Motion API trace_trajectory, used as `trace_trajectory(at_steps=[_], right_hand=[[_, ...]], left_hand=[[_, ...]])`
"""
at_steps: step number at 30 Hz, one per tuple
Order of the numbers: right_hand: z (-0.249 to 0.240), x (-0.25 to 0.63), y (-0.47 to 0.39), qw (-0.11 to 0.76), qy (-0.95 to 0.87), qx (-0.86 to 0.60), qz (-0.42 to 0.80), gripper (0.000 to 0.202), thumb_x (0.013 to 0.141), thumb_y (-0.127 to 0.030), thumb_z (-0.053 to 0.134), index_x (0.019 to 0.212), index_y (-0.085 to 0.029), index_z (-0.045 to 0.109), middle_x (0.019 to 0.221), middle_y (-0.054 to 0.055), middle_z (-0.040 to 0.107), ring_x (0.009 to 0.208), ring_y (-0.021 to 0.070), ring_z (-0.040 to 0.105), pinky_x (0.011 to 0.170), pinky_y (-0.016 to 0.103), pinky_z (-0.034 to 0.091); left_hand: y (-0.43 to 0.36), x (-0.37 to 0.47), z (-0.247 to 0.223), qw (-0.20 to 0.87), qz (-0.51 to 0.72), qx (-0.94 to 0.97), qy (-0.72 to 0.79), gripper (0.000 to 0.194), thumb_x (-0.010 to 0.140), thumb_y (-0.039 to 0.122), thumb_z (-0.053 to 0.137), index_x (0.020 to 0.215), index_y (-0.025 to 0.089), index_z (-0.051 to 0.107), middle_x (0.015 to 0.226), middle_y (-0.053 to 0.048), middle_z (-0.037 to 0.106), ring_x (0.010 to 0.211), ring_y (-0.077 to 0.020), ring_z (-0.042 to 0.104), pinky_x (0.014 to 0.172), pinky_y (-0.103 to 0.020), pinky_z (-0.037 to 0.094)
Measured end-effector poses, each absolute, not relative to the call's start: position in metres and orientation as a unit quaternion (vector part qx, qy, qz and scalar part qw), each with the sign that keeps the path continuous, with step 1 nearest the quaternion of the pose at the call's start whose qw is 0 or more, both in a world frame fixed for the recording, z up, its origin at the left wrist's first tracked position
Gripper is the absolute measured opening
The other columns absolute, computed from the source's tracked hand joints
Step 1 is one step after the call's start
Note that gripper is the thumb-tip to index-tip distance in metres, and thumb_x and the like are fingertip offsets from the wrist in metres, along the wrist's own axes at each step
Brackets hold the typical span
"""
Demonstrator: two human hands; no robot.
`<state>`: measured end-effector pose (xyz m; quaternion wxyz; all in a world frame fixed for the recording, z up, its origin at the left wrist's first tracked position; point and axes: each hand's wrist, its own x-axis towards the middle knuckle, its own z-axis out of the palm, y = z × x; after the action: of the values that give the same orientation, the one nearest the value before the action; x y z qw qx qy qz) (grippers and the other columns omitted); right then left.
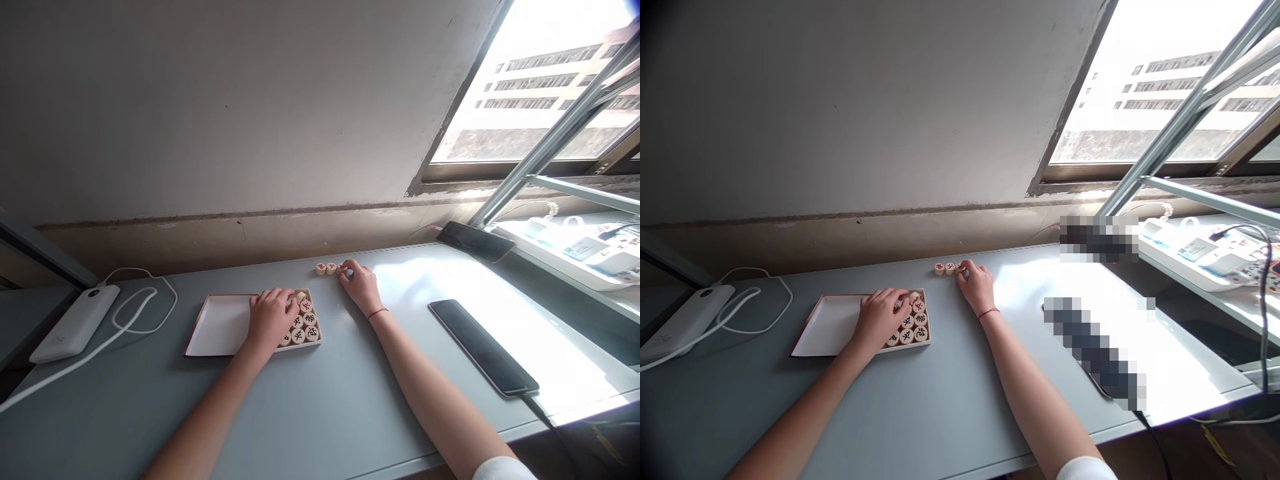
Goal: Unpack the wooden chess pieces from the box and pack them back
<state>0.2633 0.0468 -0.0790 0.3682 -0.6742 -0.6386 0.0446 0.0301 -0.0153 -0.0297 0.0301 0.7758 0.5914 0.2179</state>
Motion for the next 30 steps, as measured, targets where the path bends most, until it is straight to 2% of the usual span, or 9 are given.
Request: trace_trajectory(at_steps=[8, 12, 15, 19, 25, 30], right_hand=[[-0.077, 0.263, 0.048, 0.362, -0.645, -0.669, 0.075, 0.018, 0.081, -0.023, 0.052, 0.096, -0.025, 0.061, 0.090, 0.002, 0.070, 0.082, 0.0217, 0.056, 0.076, 0.034, 0.042], [-0.070, 0.255, 0.043, 0.391, -0.638, -0.663, 0.002, 0.022, 0.081, -0.024, 0.053, 0.101, -0.022, 0.062, 0.104, 0.008, 0.068, 0.095, 0.0272, 0.054, 0.080, 0.038, 0.042], [-0.061, 0.239, 0.033, 0.422, -0.678, -0.602, -0.007, 0.020, 0.085, -0.025, 0.049, 0.100, -0.020, 0.061, 0.101, 0.009, 0.067, 0.094, 0.0257, 0.055, 0.081, 0.038, 0.043], [-0.046, 0.214, 0.016, 0.439, -0.744, -0.500, 0.062, 0.016, 0.087, -0.021, 0.048, 0.097, -0.022, 0.060, 0.093, 0.006, 0.067, 0.089, 0.0220, 0.057, 0.084, 0.036, 0.044], [-0.026, 0.198, -0.005, 0.447, -0.768, -0.408, 0.210, 0.022, 0.083, -0.023, 0.056, 0.105, -0.023, 0.060, 0.099, 0.004, 0.067, 0.087, 0.0178, 0.059, 0.077, 0.031, 0.047], [-0.019, 0.196, -0.005, 0.474, -0.699, -0.401, 0.354, 0.017, 0.085, -0.033, 0.056, 0.095, -0.022, 0.063, 0.093, 0.004, 0.067, 0.084, 0.0167, 0.061, 0.074, 0.030, 0.050]], left_hand=[[-0.016, 0.031, -0.026, 0.046, 0.199, 0.770, 0.605, 0.024, 0.089, 0.029, 0.045, 0.096, 0.024, 0.067, 0.093, -0.004, 0.072, 0.091, -0.0220, 0.061, 0.082, -0.036, 0.036], [-0.016, 0.035, -0.021, 0.060, 0.182, 0.763, 0.617, 0.030, 0.091, 0.040, 0.043, 0.097, 0.024, 0.068, 0.093, -0.005, 0.072, 0.093, -0.0231, 0.060, 0.081, -0.037, 0.035], [-0.016, 0.039, -0.021, 0.068, 0.163, 0.764, 0.620, 0.031, 0.090, 0.042, 0.043, 0.090, 0.024, 0.068, 0.090, -0.005, 0.071, 0.092, -0.0245, 0.059, 0.081, -0.038, 0.035], [-0.015, 0.041, -0.024, 0.070, 0.162, 0.768, 0.616, 0.031, 0.091, 0.034, 0.042, 0.074, 0.021, 0.065, 0.085, -0.005, 0.070, 0.089, -0.0234, 0.059, 0.080, -0.037, 0.035], [-0.012, 0.034, -0.017, 0.133, 0.274, 0.755, 0.581, 0.031, 0.094, 0.036, 0.039, 0.081, 0.022, 0.063, 0.081, -0.003, 0.068, 0.086, -0.0206, 0.060, 0.075, -0.031, 0.039], [-0.010, 0.036, -0.011, 0.205, 0.322, 0.758, 0.529, 0.034, 0.095, 0.037, 0.035, 0.079, 0.022, 0.061, 0.077, -0.001, 0.066, 0.080, -0.0169, 0.060, 0.069, -0.025, 0.041]])
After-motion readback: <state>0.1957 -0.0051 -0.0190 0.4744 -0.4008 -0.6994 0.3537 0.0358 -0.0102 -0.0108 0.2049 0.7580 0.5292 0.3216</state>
